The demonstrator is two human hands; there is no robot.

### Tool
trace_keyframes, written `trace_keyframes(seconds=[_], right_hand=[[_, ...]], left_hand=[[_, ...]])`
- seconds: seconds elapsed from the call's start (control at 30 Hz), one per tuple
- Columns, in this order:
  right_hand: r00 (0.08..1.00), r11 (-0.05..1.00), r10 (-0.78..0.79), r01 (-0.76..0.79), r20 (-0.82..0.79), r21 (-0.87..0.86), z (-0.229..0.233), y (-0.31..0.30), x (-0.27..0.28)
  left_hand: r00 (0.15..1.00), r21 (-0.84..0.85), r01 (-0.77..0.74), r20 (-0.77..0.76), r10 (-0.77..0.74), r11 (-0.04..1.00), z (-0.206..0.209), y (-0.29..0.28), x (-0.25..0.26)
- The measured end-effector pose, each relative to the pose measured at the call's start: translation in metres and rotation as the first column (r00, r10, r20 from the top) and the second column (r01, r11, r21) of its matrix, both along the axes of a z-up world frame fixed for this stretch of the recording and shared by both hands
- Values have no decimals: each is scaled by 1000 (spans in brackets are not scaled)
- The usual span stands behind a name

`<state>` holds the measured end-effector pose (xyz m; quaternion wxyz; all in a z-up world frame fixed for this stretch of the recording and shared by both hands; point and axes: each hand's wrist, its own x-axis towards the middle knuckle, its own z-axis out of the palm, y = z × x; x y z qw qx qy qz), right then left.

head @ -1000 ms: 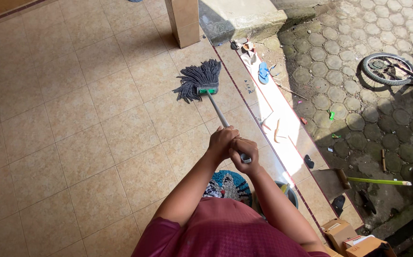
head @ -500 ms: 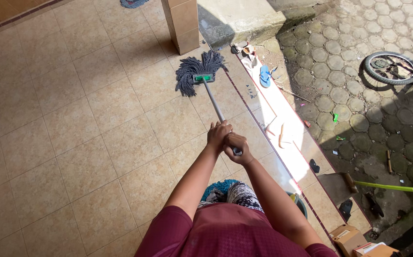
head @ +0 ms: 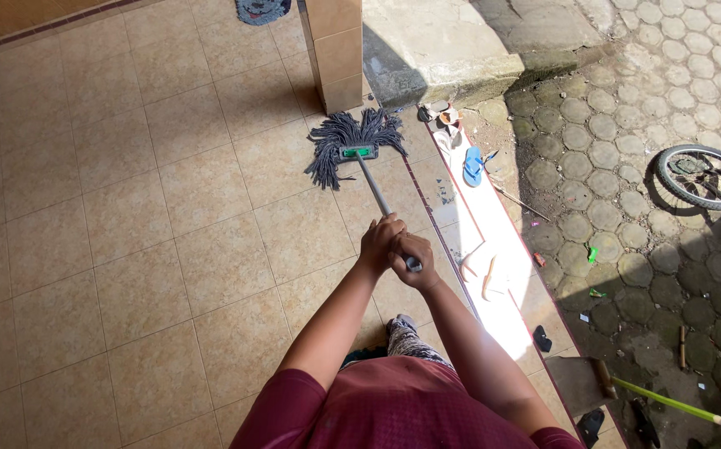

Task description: The person mops a tiled floor using a mop, moving it back and forth across different sections of the entryway. The person then picks up a plastic water bottle from a nearby stool and pours water onto the floor before continuing to mop.

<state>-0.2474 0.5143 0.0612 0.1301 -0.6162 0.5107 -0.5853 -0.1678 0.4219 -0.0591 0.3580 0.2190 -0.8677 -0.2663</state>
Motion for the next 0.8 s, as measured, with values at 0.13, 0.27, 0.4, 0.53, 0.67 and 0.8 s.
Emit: trace_keyframes(seconds=[0.13,0.27,0.4,0.53,0.67,0.8], right_hand=[[998,989,56,-56,-1,140,-11,-17,-37],[999,993,33,-34,9,113,31,3,-54],[993,990,69,-81,100,116,68,29,-70],[987,996,94,-93,128,-16,43,20,-85],[997,997,65,-66,30,46,-15,4,-95],[994,987,110,-108,-13,117,-21,-7,-96]], left_hand=[[973,108,-50,229,24,993,15,-26,-35],[941,207,4,331,-74,978,89,-10,-44],[906,236,-3,411,-97,972,137,14,-51],[931,209,-24,362,-55,978,100,17,-71],[980,130,-37,200,10,991,26,-13,-87],[962,28,-113,252,102,993,11,-25,-93]])
